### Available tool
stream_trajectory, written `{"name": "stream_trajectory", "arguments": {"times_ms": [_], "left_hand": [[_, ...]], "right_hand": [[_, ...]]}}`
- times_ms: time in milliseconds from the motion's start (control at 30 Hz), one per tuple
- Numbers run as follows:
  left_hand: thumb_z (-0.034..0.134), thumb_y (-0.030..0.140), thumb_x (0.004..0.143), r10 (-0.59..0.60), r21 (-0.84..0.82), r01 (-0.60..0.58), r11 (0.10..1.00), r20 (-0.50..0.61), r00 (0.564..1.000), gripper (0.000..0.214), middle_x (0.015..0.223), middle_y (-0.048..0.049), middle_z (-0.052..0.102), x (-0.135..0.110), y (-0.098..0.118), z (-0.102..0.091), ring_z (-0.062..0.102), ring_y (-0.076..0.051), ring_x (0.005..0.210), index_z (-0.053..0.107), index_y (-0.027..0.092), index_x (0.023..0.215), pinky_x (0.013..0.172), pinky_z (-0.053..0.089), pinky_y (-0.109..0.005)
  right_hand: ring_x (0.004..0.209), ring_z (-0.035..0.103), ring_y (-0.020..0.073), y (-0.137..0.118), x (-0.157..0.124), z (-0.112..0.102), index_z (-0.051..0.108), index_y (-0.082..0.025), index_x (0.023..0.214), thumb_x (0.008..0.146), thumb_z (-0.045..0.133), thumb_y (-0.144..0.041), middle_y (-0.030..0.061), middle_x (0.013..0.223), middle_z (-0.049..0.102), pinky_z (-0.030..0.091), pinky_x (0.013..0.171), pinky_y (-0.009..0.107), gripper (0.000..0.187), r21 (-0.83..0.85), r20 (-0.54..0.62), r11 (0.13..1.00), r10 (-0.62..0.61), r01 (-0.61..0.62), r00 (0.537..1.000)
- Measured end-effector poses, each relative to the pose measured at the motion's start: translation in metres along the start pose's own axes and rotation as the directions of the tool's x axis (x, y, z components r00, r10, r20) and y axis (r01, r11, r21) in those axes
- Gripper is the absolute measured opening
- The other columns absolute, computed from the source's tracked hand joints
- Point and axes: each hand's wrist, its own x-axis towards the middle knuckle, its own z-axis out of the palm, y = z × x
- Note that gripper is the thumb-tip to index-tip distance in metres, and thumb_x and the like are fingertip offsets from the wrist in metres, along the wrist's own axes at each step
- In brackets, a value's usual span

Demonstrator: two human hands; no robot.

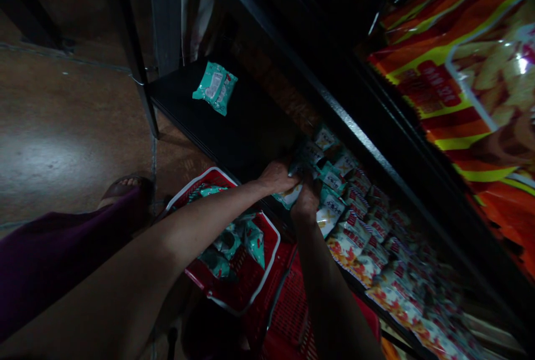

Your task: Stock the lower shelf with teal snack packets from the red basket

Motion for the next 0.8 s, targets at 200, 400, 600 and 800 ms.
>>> {"name": "stream_trajectory", "arguments": {"times_ms": [200, 400, 600, 800], "left_hand": [[0.051, 0.035, 0.081, -0.008, -0.038, 0.008, 0.999, -0.012, 1.0, 0.047, 0.121, -0.0127, 0.059, 0.001, -0.003, 0.002, 0.058, -0.024, 0.109, 0.048, 0.013, 0.123, 0.092, 0.047, -0.031], [0.048, 0.035, 0.082, -0.026, 0.007, 0.026, 1.0, 0.021, 0.999, 0.048, 0.12, -0.0129, 0.059, 0.0, -0.002, 0.0, 0.059, -0.023, 0.107, 0.046, 0.013, 0.126, 0.09, 0.048, -0.03], [0.049, 0.037, 0.083, -0.043, -0.006, 0.043, 0.999, 0.016, 0.999, 0.048, 0.121, -0.0113, 0.059, -0.002, 0.0, 0.0, 0.058, -0.023, 0.109, 0.045, 0.016, 0.127, 0.089, 0.048, -0.03], [0.049, 0.036, 0.083, -0.03, -0.029, 0.03, 0.999, -0.015, 0.999, 0.047, 0.119, -0.0138, 0.06, -0.003, 0.0, 0.001, 0.058, -0.025, 0.109, 0.045, 0.014, 0.124, 0.089, 0.048, -0.031]], "right_hand": [[0.11, 0.043, 0.0291, 0.006, 0.004, 0.003, 0.044, -0.018, 0.126, 0.081, 0.033, -0.022, 0.0153, 0.115, 0.047, 0.039, 0.094, 0.047, 0.046, 0.034, -0.029, 0.998, -0.051, 0.052, 0.998], [0.108, 0.044, 0.0293, 0.002, 0.003, 0.002, 0.047, -0.018, 0.124, 0.08, 0.033, -0.021, 0.0152, 0.112, 0.049, 0.037, 0.095, 0.046, 0.045, -0.003, -0.008, 1.0, -0.023, 0.023, 1.0], [0.104, 0.046, 0.0297, -0.001, 0.004, -0.004, 0.048, -0.016, 0.123, 0.079, 0.038, -0.02, 0.0162, 0.11, 0.05, 0.038, 0.093, 0.046, 0.046, 0.013, 0.012, 0.999, -0.047, 0.047, 0.999], [0.115, 0.043, 0.0282, -0.008, -0.003, -0.012, 0.052, -0.018, 0.119, 0.082, 0.033, -0.022, 0.0149, 0.116, 0.052, 0.034, 0.098, 0.047, 0.041, 0.176, -0.015, 0.984, -0.014, 0.017, 1.0]]}}
